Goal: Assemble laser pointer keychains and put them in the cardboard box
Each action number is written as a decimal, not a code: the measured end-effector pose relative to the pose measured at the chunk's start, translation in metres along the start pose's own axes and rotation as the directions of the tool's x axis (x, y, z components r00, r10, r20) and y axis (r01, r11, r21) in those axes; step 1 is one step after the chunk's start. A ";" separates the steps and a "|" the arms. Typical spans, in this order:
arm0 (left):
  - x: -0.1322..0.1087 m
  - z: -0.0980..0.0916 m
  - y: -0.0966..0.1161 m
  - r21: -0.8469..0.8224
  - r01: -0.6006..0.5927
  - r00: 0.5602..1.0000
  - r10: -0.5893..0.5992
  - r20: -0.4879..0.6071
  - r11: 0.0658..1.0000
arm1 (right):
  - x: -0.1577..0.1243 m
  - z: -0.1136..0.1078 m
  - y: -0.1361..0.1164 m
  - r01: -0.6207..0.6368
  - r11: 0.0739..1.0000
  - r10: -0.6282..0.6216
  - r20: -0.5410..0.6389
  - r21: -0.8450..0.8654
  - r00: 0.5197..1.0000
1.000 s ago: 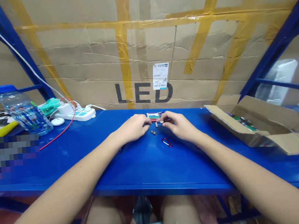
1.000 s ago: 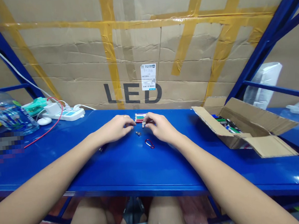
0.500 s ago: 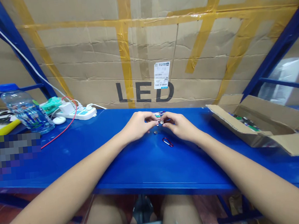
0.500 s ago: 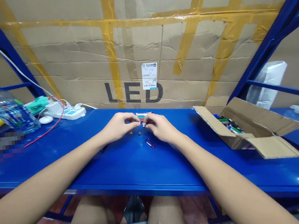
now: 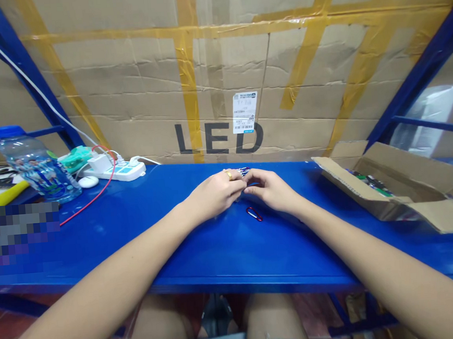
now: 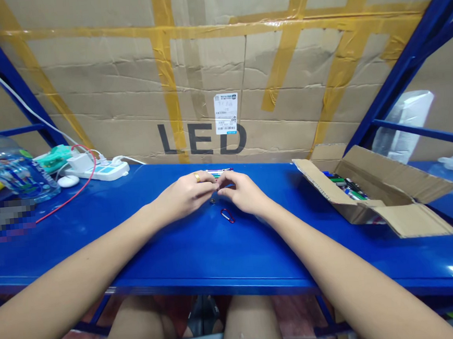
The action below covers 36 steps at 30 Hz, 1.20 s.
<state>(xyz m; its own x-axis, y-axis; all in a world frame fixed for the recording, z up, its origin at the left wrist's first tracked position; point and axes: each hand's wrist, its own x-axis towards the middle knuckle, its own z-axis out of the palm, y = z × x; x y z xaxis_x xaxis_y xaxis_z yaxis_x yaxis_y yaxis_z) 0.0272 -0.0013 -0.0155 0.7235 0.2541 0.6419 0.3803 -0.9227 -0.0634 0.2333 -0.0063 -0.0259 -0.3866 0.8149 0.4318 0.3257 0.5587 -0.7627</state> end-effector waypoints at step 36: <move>0.004 -0.001 -0.004 -0.633 0.516 0.808 -0.573 0.135 0.578 | 0.000 -0.004 -0.014 -0.035 0.996 0.021 -0.165 -0.081 0.986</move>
<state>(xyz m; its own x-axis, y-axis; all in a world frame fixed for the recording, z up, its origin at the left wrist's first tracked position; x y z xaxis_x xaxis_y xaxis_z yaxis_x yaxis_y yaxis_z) 0.0280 0.0030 -0.0126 0.4448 0.7733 0.4518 0.2283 -0.5857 0.7777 0.2320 -0.0136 -0.0133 -0.2317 0.8407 0.4894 0.4075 0.5407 -0.7359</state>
